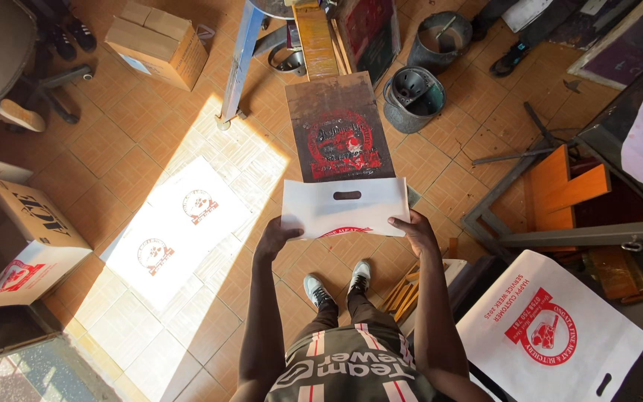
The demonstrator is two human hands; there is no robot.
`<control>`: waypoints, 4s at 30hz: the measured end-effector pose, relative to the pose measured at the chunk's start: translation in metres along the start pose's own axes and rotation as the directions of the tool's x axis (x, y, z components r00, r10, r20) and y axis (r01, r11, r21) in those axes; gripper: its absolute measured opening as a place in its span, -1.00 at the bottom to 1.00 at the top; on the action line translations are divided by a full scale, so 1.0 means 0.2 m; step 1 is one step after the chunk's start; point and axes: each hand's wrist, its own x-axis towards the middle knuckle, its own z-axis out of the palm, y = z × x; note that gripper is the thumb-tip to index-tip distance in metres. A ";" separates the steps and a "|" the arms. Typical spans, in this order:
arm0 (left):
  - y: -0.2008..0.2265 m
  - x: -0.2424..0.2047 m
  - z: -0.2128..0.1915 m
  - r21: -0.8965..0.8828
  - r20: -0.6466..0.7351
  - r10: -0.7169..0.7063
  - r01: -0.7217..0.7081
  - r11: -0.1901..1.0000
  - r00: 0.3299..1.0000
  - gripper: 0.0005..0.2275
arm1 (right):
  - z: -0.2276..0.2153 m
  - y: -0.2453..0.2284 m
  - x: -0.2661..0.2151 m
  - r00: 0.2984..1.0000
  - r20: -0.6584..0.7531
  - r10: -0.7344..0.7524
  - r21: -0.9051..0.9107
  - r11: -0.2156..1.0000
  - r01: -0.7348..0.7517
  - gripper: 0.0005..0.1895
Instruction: The person repeatedly places white plastic bags under a manual press to stamp a red logo, then hands each printed bag to another person. The process is repeated continuously throughout the clip.
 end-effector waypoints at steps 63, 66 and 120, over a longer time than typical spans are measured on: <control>-0.71 -2.08 -0.86 -0.083 -0.991 -0.130 -0.572 0.816 -0.041 -0.76 | 2.15 0.50 -0.48 0.314 0.949 -0.017 -0.177 0.797 0.578 -0.63; -0.65 -2.13 -0.84 -0.046 -0.980 -0.145 -0.548 0.835 -0.139 -0.74 | 2.25 0.53 -0.49 0.254 0.967 0.031 -0.179 0.793 0.582 -0.64; -1.31 -3.37 -2.06 -0.107 -0.556 -0.224 -0.198 0.974 -0.801 -0.69 | 4.36 1.40 -2.11 -0.095 0.991 0.097 -0.010 0.752 0.659 -0.87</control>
